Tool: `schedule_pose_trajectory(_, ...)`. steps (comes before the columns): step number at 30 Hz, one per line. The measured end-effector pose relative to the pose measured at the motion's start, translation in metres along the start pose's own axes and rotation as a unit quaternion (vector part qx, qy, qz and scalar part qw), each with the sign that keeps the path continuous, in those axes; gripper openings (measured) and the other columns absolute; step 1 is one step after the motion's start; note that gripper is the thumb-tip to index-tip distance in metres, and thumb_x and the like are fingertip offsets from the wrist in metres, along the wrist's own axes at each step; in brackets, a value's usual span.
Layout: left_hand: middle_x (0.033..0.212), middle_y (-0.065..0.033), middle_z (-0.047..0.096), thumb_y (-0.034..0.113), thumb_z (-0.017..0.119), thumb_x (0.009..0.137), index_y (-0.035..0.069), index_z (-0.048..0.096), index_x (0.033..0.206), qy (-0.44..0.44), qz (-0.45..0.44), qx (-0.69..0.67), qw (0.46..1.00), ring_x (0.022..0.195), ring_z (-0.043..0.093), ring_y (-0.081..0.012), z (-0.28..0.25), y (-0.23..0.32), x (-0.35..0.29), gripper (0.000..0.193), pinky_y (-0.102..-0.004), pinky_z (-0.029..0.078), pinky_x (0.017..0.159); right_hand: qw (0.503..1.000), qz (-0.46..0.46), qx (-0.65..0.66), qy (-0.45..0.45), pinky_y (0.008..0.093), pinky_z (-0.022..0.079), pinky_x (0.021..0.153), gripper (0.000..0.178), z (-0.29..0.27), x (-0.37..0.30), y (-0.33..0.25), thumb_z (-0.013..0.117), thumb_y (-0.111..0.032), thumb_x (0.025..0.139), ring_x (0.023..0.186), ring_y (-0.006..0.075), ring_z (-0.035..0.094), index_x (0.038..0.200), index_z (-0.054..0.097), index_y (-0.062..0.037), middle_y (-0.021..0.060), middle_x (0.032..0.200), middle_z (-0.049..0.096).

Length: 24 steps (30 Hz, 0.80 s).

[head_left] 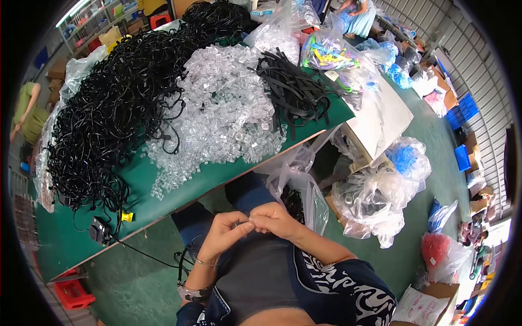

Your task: The person assembles small black and clear plastic components by hand at a factory workbench.

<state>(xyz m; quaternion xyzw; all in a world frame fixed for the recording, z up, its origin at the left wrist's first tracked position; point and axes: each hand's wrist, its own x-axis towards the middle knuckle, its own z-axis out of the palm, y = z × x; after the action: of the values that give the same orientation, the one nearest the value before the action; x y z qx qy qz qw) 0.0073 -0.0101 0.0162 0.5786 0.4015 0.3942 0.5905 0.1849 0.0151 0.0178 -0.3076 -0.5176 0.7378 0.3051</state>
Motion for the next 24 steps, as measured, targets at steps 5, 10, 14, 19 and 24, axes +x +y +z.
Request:
schedule_pose_trajectory(5,0.062,-0.0069,0.057,0.021,0.061,0.078,-0.004,0.060,0.075,0.033,-0.019,-0.261,0.965,0.050,0.048,-0.0090,0.014,-0.009,-0.002,0.025,-0.0206,0.038,0.048,0.996,-0.061,0.060,-0.019,0.0190,0.028,0.044,0.029,0.002,-0.003,0.007,0.049,-0.014,0.087,0.050,0.0034,0.039,0.060,0.050,-0.0042,-0.0015,0.057,0.046)
schedule_pose_trajectory(10,0.059,-0.0067,0.055,0.021,0.060,0.078,-0.004,0.059,0.077,0.050,-0.029,-0.349,0.935,0.047,0.046,-0.0091,0.019,-0.019,-0.004,0.025,-0.0217,0.036,0.046,0.991,-0.086,0.106,-0.005,0.0197,0.026,0.044,0.031,0.007,-0.005,0.007,0.048,-0.012,0.087,0.048,0.0039,0.035,0.057,0.045,-0.0045,-0.0018,0.056,0.042)
schedule_pose_trajectory(14,0.059,-0.0062,0.055,0.021,0.059,0.079,-0.003,0.058,0.078,0.031,0.012,-0.441,0.897,0.046,0.045,-0.0096,0.020,-0.024,-0.002,0.024,-0.0227,0.034,0.045,0.974,-0.080,0.210,0.005,0.0228,0.024,0.043,0.033,0.010,-0.006,0.008,0.048,-0.010,0.084,0.046,0.0075,0.033,0.053,0.040,-0.0044,0.0014,0.054,0.038)
schedule_pose_trajectory(19,0.061,-0.0045,0.055,0.022,0.058,0.084,-0.001,0.059,0.082,0.045,-0.068,-0.299,0.951,0.048,0.046,-0.0073,0.015,-0.007,-0.004,0.023,-0.0207,0.037,0.048,0.994,-0.055,0.094,0.025,0.0230,0.031,0.048,0.027,-0.002,-0.002,0.000,0.055,-0.014,0.083,0.052,0.0111,0.041,0.060,0.048,-0.0028,0.0032,0.062,0.044)
schedule_pose_trajectory(24,0.069,-0.0026,0.057,0.022,0.055,0.088,0.001,0.060,0.087,0.022,-0.110,-0.202,0.973,0.057,0.048,-0.0048,0.014,0.007,-0.004,0.022,-0.0180,0.039,0.053,0.916,-0.271,-0.294,0.029,0.0297,0.043,0.074,0.025,-0.011,0.000,-0.013,0.071,-0.015,0.072,0.085,0.0184,0.052,0.091,0.059,-0.0024,0.0065,0.090,0.052)
